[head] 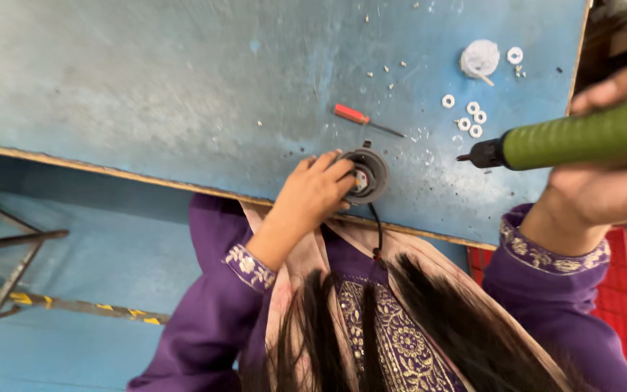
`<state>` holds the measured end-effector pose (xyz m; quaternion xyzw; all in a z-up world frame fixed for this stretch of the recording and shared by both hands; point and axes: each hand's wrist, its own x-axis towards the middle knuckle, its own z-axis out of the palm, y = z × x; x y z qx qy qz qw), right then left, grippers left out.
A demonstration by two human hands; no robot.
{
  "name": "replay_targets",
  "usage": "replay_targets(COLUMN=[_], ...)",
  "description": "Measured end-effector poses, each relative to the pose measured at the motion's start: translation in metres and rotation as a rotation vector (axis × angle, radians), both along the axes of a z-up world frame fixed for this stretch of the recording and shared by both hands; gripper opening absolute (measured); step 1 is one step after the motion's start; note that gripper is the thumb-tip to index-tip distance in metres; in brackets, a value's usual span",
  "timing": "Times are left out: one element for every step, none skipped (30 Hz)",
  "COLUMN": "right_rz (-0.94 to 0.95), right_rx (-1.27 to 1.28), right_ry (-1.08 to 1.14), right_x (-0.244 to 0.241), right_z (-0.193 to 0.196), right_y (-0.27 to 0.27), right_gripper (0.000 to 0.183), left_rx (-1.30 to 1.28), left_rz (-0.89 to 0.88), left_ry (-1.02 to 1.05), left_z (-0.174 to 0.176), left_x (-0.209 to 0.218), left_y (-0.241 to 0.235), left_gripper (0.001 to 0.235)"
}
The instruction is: The person assembles an LED light fixture by hand, inserting internal electronics and using a screwdriver to secure components inside the housing.
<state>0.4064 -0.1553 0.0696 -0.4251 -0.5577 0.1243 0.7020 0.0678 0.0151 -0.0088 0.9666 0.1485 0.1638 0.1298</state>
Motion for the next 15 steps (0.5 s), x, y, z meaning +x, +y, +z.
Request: replay_targets(right_rz=[0.009, 0.017, 0.026, 0.040, 0.050, 0.066, 0.092, 0.119, 0.153, 0.182, 0.213, 0.239, 0.255, 0.271, 0.276], right_rx=[0.002, 0.004, 0.011, 0.033, 0.055, 0.094, 0.121, 0.147, 0.162, 0.175, 0.186, 0.197, 0.200, 0.204, 0.200], right_ry=[0.019, 0.038, 0.058, 0.075, 0.086, 0.095, 0.120, 0.144, 0.183, 0.198, 0.210, 0.198, 0.198, 0.198, 0.210], right_x=[-0.013, -0.026, -0.039, -0.052, -0.063, -0.073, -0.081, -0.088, -0.094, -0.099, -0.103, -0.105, -0.107, -0.109, -0.112], right_z=[0.003, 0.007, 0.009, 0.010, 0.011, 0.012, 0.014, 0.014, 0.015, 0.015, 0.014, 0.013, 0.010, 0.008, 0.004], right_y=[0.002, 0.004, 0.008, 0.015, 0.020, 0.025, 0.029, 0.033, 0.033, 0.035, 0.037, 0.040, 0.043, 0.048, 0.053], right_gripper=[0.077, 0.077, 0.076, 0.077, 0.078, 0.079, 0.080, 0.082, 0.084, 0.086, 0.087, 0.087, 0.087, 0.088, 0.089], left_rx=[0.014, 0.027, 0.004, -0.018, -0.039, -0.044, -0.050, -0.056, -0.046, -0.037, -0.028, -0.018, -0.007, 0.003, -0.005], left_rz=[-0.010, -0.021, -0.029, -0.036, -0.046, -0.041, -0.033, -0.026, -0.016, -0.006, 0.004, 0.023, 0.043, 0.062, 0.089], left_ry=[0.009, 0.018, 0.016, 0.013, 0.009, 0.005, 0.002, -0.002, -0.022, -0.043, -0.065, -0.074, -0.084, -0.093, -0.086], left_z=[-0.003, -0.005, -0.007, -0.009, -0.011, -0.013, -0.014, -0.016, -0.017, -0.018, -0.019, -0.021, -0.021, -0.022, -0.022], left_x=[0.000, 0.001, 0.001, 0.002, 0.003, 0.003, 0.002, 0.001, 0.000, -0.001, -0.002, -0.002, -0.002, -0.002, -0.001], left_y=[0.003, 0.003, 0.004, 0.003, 0.002, 0.001, -0.001, -0.003, -0.006, -0.008, -0.011, -0.013, -0.015, -0.017, -0.020], left_gripper=[0.042, 0.041, 0.040, 0.040, 0.040, 0.039, 0.038, 0.037, 0.035, 0.033, 0.030, 0.027, 0.024, 0.022, 0.021])
